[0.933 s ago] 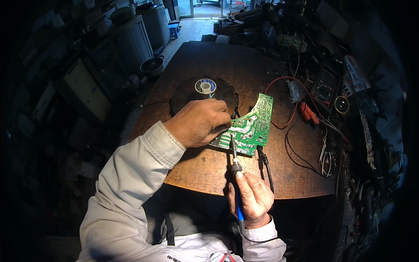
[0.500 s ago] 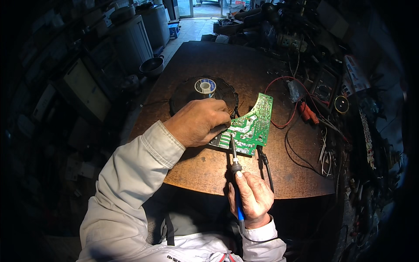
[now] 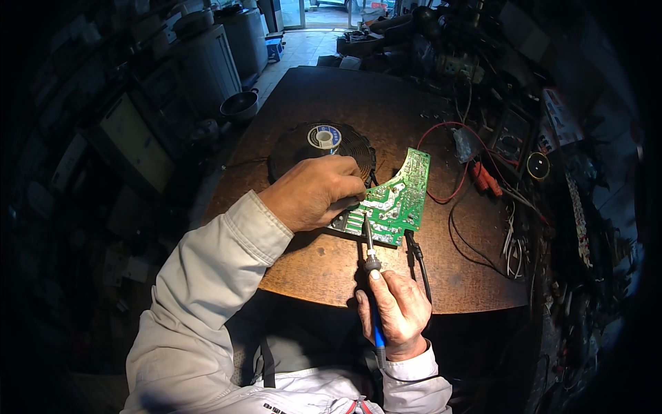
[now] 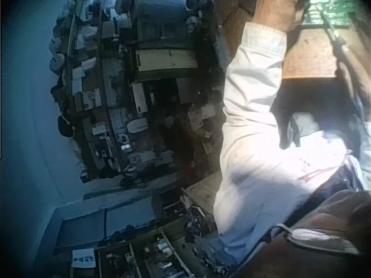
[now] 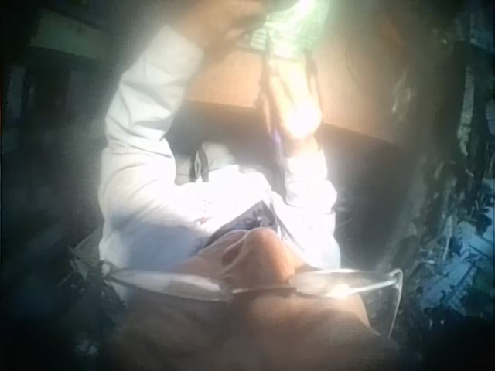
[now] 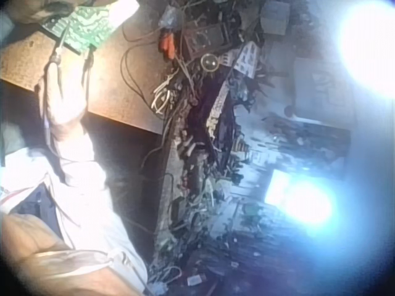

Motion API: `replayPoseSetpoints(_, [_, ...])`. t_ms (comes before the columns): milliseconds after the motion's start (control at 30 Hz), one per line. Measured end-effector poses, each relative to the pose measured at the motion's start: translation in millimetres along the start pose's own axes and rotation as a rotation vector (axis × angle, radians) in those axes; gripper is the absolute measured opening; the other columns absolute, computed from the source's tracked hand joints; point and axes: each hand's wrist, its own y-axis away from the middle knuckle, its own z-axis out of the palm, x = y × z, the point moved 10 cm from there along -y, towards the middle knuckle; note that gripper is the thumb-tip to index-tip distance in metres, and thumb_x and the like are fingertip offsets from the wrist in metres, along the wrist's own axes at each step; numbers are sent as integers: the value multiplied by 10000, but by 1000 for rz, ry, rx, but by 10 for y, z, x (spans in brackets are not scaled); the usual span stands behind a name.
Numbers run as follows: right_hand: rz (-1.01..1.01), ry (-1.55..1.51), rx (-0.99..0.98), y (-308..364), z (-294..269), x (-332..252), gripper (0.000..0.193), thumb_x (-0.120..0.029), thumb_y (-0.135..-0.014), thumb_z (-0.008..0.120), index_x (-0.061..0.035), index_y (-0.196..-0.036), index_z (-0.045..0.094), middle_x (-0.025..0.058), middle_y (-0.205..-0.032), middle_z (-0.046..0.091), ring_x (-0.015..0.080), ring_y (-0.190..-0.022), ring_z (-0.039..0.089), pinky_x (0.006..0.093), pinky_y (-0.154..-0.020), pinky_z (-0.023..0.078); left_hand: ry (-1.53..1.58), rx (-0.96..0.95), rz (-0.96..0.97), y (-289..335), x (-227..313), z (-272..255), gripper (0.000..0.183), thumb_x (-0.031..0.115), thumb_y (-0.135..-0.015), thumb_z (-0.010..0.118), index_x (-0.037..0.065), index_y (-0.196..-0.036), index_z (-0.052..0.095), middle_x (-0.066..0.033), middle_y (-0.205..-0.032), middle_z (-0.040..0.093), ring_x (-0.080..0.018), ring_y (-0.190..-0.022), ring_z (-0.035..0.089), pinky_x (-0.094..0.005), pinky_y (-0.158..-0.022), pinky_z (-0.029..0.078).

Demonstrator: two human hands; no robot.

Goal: The person uses a soldering iron and solder wire to work on a green circuit board, applying solder to several points. They then flip the board and continue soldering on the other side. Finally, they place the board down and pick up a motor stator assembly.

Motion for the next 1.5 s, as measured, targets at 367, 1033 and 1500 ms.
replayPoseSetpoints(367, [-15,10,-14,3,12,-11,469,-45,-746,832,14,-1198,722,151,-926,712,308,-786,712,387,-716,591,84,76,-9,-4,-87,-80,240,-32,-826,795,-4,-1054,725,-122,-1057,713,-293,-972,740,-351,-832,611])
replayPoseSetpoints(1033, [-32,7,20,6,7,-11,458,-15,-738,811,27,-1186,721,153,-928,710,308,-774,713,385,-698,592,139,95,-2,11,-44,-218,208,-20,-816,809,28,-1011,756,-103,-930,728,-266,-854,733,-359,-737,575])
replayPoseSetpoints(1500, [-34,8,16,6,8,-13,446,-22,-740,818,30,-1172,722,157,-924,711,309,-769,714,385,-694,596,71,0,-39,39,-79,-119,177,63,-821,831,50,-988,775,-84,-894,686,-278,-819,694,-382,-711,553])
